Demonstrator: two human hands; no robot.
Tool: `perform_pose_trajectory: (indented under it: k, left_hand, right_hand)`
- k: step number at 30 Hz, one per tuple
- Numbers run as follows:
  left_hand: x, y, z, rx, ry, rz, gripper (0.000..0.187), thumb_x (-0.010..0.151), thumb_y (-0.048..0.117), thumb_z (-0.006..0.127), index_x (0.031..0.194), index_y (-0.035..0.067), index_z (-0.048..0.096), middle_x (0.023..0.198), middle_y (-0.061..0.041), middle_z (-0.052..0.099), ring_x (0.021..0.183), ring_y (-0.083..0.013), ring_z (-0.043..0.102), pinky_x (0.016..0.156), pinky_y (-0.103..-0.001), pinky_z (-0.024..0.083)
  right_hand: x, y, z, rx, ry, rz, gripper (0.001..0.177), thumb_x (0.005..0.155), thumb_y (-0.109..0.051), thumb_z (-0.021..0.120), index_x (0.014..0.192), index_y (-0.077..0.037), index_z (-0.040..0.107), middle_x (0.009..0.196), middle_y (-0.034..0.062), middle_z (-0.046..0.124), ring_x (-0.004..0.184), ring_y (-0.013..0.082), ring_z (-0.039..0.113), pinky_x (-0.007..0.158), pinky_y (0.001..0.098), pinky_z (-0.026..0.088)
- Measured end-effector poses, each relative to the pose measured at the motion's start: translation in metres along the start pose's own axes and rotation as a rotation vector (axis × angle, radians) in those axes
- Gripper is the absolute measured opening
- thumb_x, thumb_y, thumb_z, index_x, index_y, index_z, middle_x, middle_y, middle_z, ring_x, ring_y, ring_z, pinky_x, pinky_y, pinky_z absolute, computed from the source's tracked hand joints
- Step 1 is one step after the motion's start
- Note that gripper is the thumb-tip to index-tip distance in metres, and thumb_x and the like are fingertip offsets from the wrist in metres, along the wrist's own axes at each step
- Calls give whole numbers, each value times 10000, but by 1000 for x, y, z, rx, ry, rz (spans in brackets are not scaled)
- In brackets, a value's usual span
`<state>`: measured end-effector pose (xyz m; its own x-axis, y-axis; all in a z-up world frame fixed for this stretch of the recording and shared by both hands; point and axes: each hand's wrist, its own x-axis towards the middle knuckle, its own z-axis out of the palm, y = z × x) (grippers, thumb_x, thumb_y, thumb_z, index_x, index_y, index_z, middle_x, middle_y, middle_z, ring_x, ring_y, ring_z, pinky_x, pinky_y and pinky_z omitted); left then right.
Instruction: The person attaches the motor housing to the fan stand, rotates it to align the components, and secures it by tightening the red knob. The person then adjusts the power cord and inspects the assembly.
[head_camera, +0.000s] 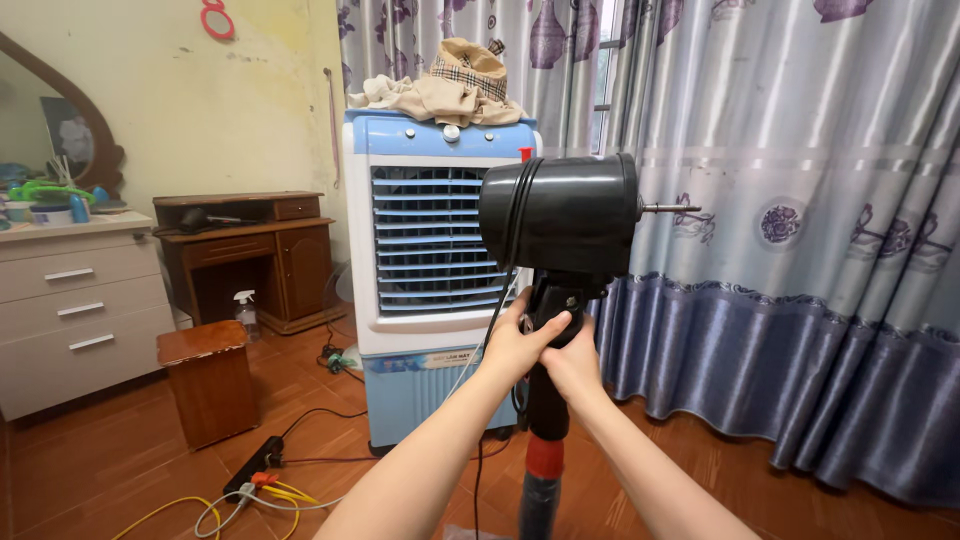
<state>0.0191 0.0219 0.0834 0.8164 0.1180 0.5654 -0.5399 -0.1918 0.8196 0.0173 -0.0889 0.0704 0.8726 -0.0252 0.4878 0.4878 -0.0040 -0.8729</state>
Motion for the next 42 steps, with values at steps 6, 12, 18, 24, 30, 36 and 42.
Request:
perform_pose_trajectory:
  k: [6,12,18,24,30,36,42]
  left_hand:
    - [-13,-1,-17,-1,29,60,908,810,451,811,1543,62,445,1322,-214,664,1214,-271,653,984,-356,525]
    - [-23,-1,-43,-43,-6,-133,933,759,455,773,1574,176,412,1280,-209,685,1139,-261,701,901,-333,572]
    - [-29,-4,-35,-131,-42,30,893,850,364,748,1605,124,336,1382,-179,626,1280,-268,617,1043,-336,479]
    - [-55,-1,-36,-171,-62,48,937,831,253,556,1700,168,216,1354,-146,602,1212,-258,606,1024,-327,461]
    - [-56,6,-48,-16,-69,-1,1013,699,255,699,1622,160,293,1214,-192,687,1094,-262,677,987,-335,501]
    - [-40,21,-61,211,26,-125,851,596,291,818,1359,18,559,1176,-204,695,967,-280,736,846,-366,601]
    - [-12,73,-74,929,-204,-95,502,615,364,858,939,-9,772,910,-194,762,822,-321,732,746,-407,594]
  right_hand:
    - [-2,11,15,-40,-25,-179,712,672,-158,839,1269,-16,480,1110,145,690,962,230,723,802,358,599]
    - [-11,7,33,-136,21,-27,802,622,-211,861,1289,-32,454,1083,153,697,933,253,732,794,370,597]
    - [-1,20,21,-108,-41,-63,836,632,-257,852,1318,-19,437,1129,161,691,990,287,730,822,379,593]
    - [3,32,16,-301,-20,-128,935,662,-400,816,1430,-51,412,1243,201,685,1141,331,692,948,413,537]
    - [-9,18,15,-469,4,-98,1035,617,-505,877,1440,-77,418,1210,224,699,1125,378,692,932,436,545]
    - [-7,17,17,-342,-33,-150,954,615,-399,866,1379,-43,420,1150,171,715,1030,296,741,856,396,585]
    - [-6,12,17,-302,-90,-138,829,645,-303,908,1262,6,448,1037,146,706,915,229,730,798,367,595]
